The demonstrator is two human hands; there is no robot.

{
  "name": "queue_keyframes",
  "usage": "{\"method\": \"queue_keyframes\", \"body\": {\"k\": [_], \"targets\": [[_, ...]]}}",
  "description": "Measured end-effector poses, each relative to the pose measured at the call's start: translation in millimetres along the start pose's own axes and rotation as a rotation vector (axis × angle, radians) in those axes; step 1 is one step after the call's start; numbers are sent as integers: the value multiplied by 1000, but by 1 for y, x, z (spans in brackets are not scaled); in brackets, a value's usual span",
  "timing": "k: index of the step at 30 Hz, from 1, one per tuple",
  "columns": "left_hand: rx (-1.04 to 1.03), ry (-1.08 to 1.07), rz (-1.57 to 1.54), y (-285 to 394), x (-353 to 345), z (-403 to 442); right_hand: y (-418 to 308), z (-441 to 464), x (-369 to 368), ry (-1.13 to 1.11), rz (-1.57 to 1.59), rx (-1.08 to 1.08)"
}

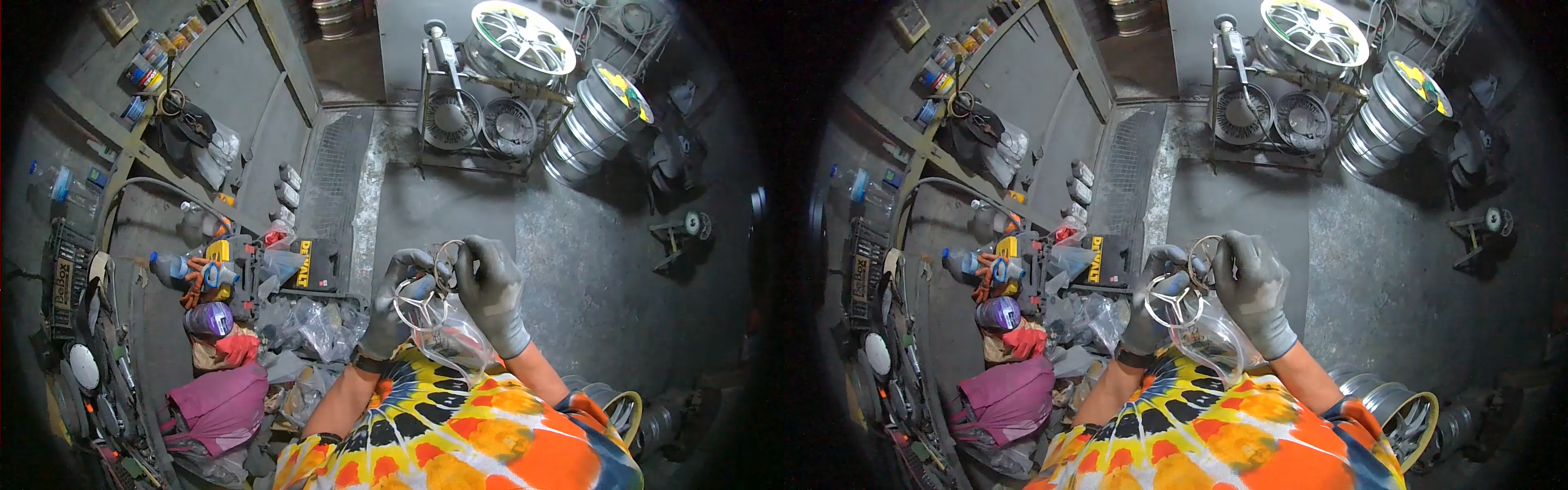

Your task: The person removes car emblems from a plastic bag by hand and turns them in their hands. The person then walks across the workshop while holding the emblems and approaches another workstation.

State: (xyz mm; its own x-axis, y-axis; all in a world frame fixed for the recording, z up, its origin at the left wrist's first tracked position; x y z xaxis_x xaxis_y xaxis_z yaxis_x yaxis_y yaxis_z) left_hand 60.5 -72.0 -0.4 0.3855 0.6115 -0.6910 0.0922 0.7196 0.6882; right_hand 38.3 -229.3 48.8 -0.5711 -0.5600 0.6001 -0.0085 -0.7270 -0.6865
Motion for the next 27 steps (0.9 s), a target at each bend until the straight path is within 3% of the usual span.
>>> {"method": "queue_keyframes", "body": {"k": [14, 17, 20, 22, 26, 27], "targets": [[-38, 114, -32, -7, 8, -5, 3, -1, -4, -28, 270, -72], [-59, 101, -175, -7, 11, -8, 8, -2, -8, -69, 366, -84], [-66, 70, -210, -18, 24, -5, 14, -3, -13, -171, 482, -171], [31, 188, -361, -14, 18, -4, 15, -5, -16, -273, 631, -292], [-1, 195, -254, -14, 20, -5, 13, -5, -9, -292, 700, -296], [-45, 206, 2, -15, 29, -5, 6, -2, 2, -290, 687, -318]]}}
Point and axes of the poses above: each hand's wrist, its own z-axis towards the middle knuckle, its own x-axis out of the back of the hand, y = z × x, the point moved 3 cm from there along z, towards the middle knuckle, and after that the axes turned 14 degrees about -x, right-handed, at the moved point
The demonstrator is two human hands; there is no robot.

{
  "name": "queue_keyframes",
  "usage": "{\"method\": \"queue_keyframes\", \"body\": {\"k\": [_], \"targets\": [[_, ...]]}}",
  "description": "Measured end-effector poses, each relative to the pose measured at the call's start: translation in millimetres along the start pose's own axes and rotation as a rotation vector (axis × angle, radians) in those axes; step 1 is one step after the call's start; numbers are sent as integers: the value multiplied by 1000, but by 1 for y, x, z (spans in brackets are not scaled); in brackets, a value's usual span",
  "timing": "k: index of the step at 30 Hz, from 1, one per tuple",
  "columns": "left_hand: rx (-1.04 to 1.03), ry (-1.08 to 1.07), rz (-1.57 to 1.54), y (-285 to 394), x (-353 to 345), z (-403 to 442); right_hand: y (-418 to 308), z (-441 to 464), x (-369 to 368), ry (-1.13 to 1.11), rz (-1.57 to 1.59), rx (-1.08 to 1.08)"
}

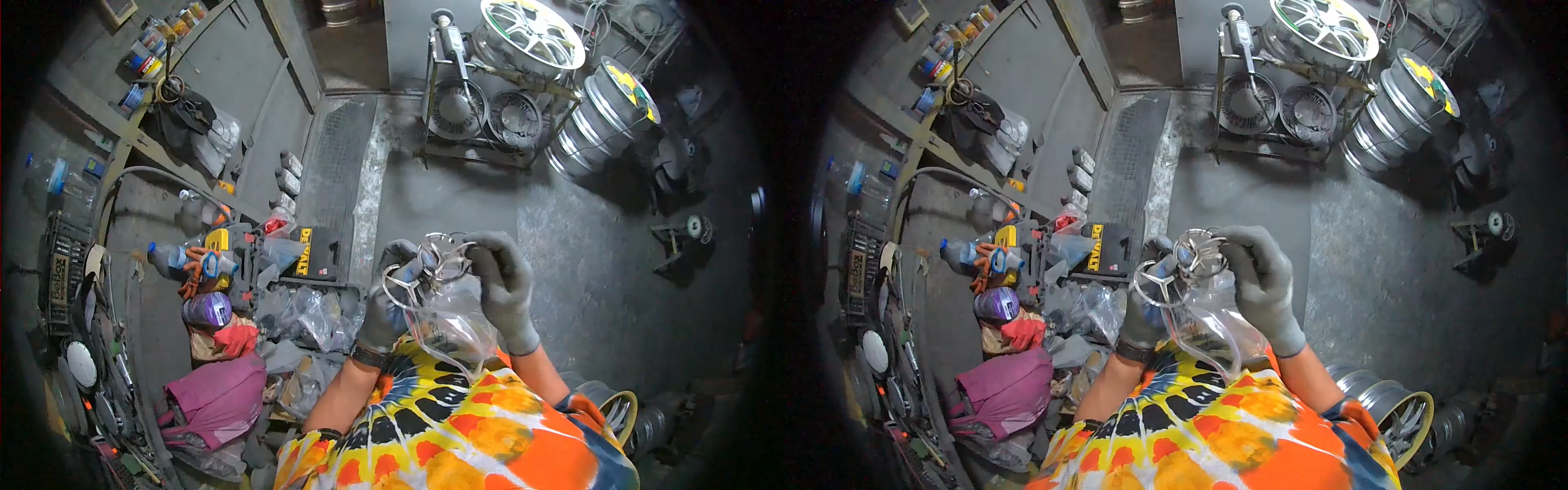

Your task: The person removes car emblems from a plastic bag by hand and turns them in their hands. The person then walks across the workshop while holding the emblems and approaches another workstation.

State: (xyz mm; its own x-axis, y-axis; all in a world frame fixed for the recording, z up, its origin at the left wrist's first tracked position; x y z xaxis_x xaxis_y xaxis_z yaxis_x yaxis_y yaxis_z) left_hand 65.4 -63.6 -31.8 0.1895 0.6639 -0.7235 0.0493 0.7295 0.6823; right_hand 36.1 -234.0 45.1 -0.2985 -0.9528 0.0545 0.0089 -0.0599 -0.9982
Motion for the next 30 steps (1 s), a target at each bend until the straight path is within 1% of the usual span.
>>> {"method": "queue_keyframes", "body": {"k": [1, 2, 3, 4, 6, 7, 9, 10, 11, 12, 13, 15, 16, 17, 19, 20, 21, 22, 23, 24, 25, 26, 27, 28, 29, 30], "targets": [[-58, -38, 196, 7, -2, 2, -10, -2, 4, 9, -10, -23], [-114, -68, 405, 15, -4, 3, -18, -3, 7, 22, -9, 49], [-167, -83, 608, 22, -5, 5, -26, -6, 9, 17, -12, 40], [-138, -34, 459, 22, -5, 7, -36, -7, 11, 19, -57, 70], [-218, -23, 525, 23, -10, 12, -46, -8, 16, -13, -168, 144], [-258, -16, 558, 24, -12, 14, -50, -10, 18, -17, -170, 142], [-167, 45, 323, 18, -9, 19, -58, -16, 18, -120, -257, 130], [-225, 30, 444, 19, -14, 19, -60, -20, 17, -124, -260, 127], [-283, 23, 567, 22, -19, 19, -60, -21, 14, -187, -142, 35], [-192, 147, 406, 13, -11, 22, -59, -22, 12, -249, -24, -56], [-99, 268, 243, 6, -5, 23, -57, -20, 12, -250, -26, -57], [-119, 275, 257, 6, -4, 24, -46, -14, 9, -402, -107, -159], [-124, 248, 309, 10, -6, 24, -36, -12, 9, -396, -133, -207], [-128, 221, 362, 13, -6, 24, -30, -10, 10, -397, -133, -206], [-120, 198, 359, 14, -5, 23, -26, -5, 14, -289, -327, -158], [-108, 172, 356, 14, -5, 23, -26, -4, 14, -290, -327, -157], [-108, 172, 356, 16, -6, 22, -27, -3, 16, -242, -355, -133], [-118, 148, 425, 20, -9, 22, -28, -3, 17, -193, -382, -109], [-128, 122, 493, 22, -11, 22, -25, -2, 17, -194, -382, -108], [-128, 122, 494, 19, -9, 22, -23, -2, 17, -148, -439, 27], [-169, 159, 511, 15, -3, 22, -23, -3, 16, -101, -494, 162], [-211, 196, 528, 13, 0, 22, -24, -4, 16, -101, -492, 163], [-214, 196, 530, 15, -2, 23, -28, -7, 14, -142, -543, 258], [-146, 290, 482, 16, -2, 22, -30, -10, 12, -184, -594, 355], [-78, 384, 431, 17, -1, 21, -30, -11, 12, -186, -592, 359], [-82, 386, 431, 17, 2, 21, -29, -14, 13, -189, -585, 394]]}}
Point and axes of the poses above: each hand's wrist, its own z-axis towards the middle knuckle, its own x-axis out of the back of the hand, y = z × x, the point moved 3 cm from there along z, towards the middle knuckle, and after that the axes turned 14 degrees about -x, right-handed, at the moved point
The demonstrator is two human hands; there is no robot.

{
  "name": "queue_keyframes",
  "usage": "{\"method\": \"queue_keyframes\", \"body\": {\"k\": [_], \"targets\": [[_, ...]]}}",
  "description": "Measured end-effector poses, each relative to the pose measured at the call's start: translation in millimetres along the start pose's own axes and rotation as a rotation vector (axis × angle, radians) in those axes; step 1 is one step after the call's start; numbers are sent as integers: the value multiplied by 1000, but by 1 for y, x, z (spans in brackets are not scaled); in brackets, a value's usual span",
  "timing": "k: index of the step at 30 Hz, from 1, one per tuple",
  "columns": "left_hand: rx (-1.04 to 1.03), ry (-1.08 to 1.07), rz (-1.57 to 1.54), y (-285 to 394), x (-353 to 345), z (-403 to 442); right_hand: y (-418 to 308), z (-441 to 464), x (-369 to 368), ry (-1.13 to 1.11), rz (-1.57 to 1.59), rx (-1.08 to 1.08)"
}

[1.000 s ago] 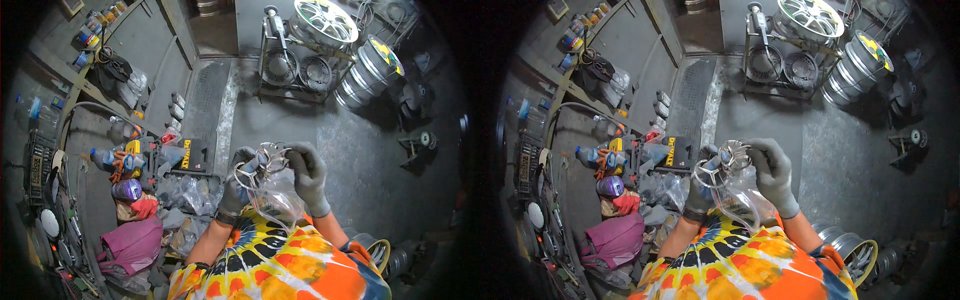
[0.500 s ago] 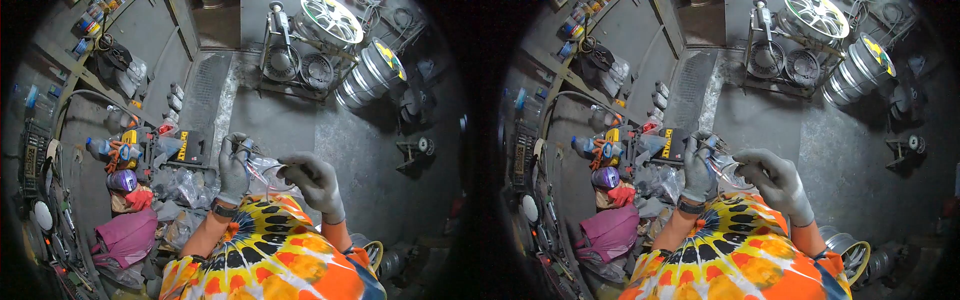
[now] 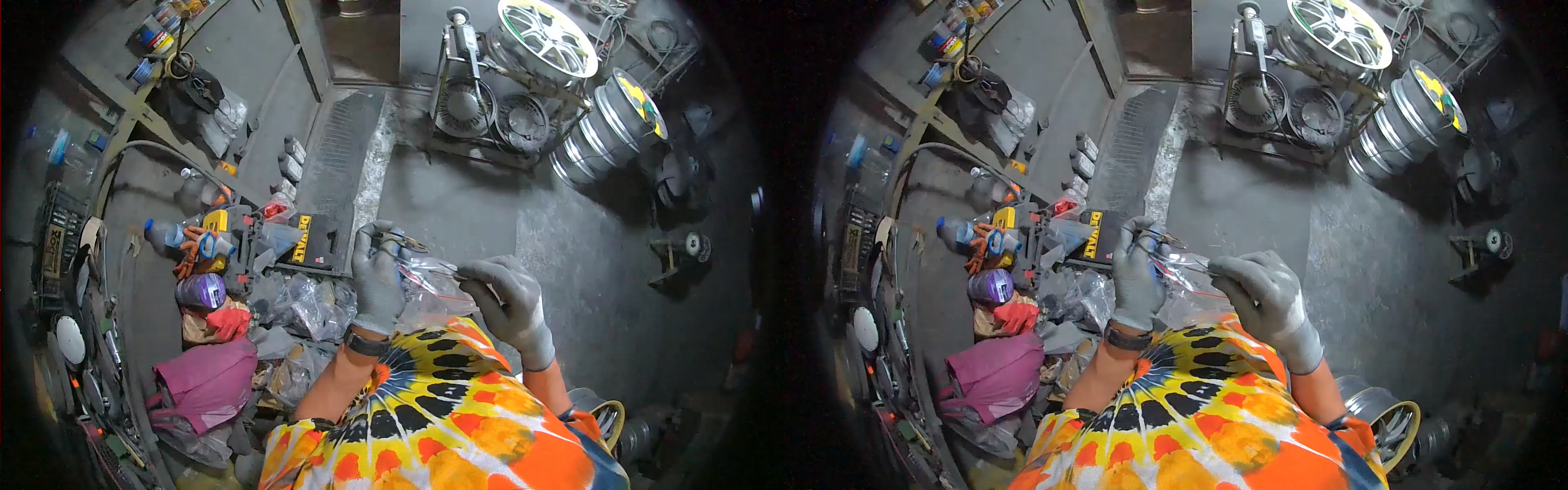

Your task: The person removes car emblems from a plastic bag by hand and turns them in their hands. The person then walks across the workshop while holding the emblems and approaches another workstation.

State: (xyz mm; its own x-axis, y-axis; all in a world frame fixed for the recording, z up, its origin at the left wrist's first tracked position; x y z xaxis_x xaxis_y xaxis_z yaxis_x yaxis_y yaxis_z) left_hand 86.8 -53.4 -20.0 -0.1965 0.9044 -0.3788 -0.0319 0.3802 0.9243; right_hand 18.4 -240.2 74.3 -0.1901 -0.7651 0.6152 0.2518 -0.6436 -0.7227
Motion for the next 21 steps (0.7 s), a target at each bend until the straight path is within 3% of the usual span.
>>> {"method": "queue_keyframes", "body": {"k": [3, 6, 8, 10, 12, 13, 14, 17, 18, 21], "targets": [[-6, 58, -18, -14, 14, 3, 3, -7, 1, 9, 11, 63], [-218, 15, 65, -16, 18, 3, -5, -12, 6, 3, -2, 115], [35, 85, -3, -16, 19, 4, -4, -14, 8, 32, 195, -125], [-261, 106, 168, -10, 19, 0, 4, -12, 6, 82, 420, -272], [-434, 156, 456, -3, 20, -9, -11, 14, 3, 135, 557, -213], [-401, 174, 328, -7, 24, -12, -25, 39, 5, 38, 463, -48], [-368, 175, 194, -13, 32, -14, -35, 61, -2, -35, 408, -32], [-533, 226, 285, -25, 61, -20, -71, 117, -43, -205, 437, -42], [-497, 259, 398, -20, 70, -26, -86, 132, -61, -289, 508, -105], [-439, 440, 356, -22, 97, -34, -150, 156, -112, -453, 612, 51]]}}
Point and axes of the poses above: each hand's wrist, its own z-axis towards the middle knuckle, its own x-axis out of the back of the hand, y = z × x, the point moved 3 cm from there along z, towards the middle knuckle, and after that the axes turned 14 degrees about -x, right-handed, at the moved point
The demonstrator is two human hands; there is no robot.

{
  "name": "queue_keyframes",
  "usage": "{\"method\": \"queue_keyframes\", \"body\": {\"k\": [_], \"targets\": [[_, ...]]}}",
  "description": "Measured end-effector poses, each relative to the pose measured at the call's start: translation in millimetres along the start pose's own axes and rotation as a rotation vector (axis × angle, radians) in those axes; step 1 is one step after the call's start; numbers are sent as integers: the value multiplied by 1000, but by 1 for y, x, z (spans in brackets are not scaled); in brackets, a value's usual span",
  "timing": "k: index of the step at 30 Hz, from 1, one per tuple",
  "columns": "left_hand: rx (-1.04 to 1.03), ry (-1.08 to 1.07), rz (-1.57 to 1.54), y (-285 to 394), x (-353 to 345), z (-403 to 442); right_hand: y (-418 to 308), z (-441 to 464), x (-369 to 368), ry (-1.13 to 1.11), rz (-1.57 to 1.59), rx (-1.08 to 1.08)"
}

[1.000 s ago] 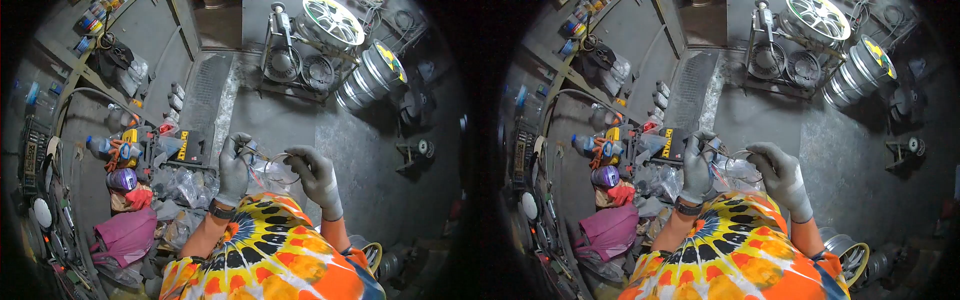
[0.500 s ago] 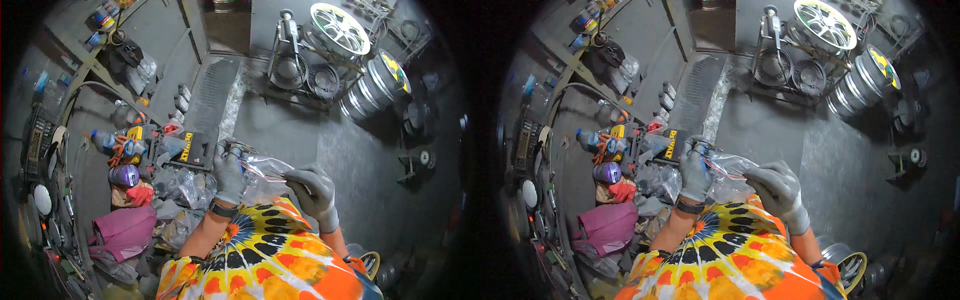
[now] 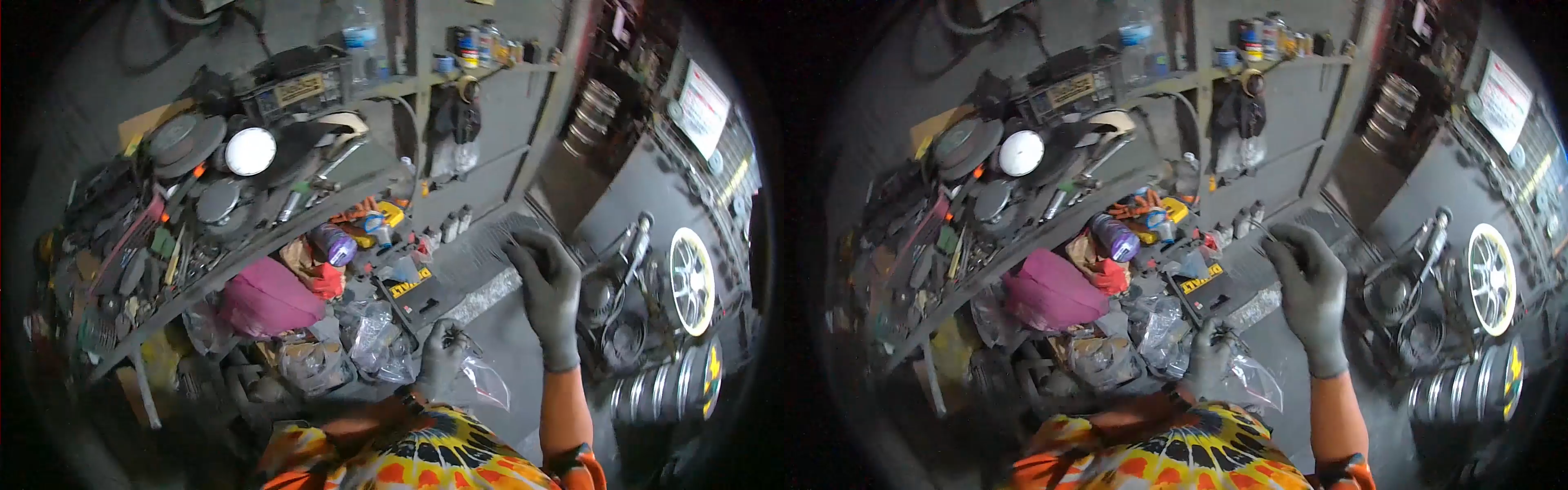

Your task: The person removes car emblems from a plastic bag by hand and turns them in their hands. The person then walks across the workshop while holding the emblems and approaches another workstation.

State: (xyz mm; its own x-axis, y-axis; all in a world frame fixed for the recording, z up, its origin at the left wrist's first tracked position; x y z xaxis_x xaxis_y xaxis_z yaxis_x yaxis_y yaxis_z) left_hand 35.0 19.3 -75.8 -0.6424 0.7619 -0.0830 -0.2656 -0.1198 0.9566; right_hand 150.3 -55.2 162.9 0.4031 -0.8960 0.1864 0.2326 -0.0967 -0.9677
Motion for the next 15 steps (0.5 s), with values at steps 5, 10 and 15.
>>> {"method": "queue_keyframes", "body": {"k": [5, 10, 15], "targets": [[-19, 238, -42, 5, 60, 1, -43, 55, -107, -52, -130, 511], [-124, 361, -52, 34, 108, 2, -59, 87, -153, -130, -512, 940], [-109, 466, -305, 38, 124, 3, -44, 90, -155, -219, -444, 996]]}}
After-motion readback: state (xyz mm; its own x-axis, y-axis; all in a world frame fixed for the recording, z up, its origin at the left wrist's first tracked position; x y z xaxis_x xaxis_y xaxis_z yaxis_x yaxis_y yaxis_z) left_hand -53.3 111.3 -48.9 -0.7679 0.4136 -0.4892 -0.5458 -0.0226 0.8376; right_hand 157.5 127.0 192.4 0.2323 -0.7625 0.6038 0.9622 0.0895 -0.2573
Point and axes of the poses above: each hand's wrist, its own z-axis towards the middle knuckle, its own x-axis out of the back of the hand, y = z × x, the point moved 3 cm from there along z, towards the middle knuckle, and after that the axes turned 14 degrees about -x, right-handed, at the moved point
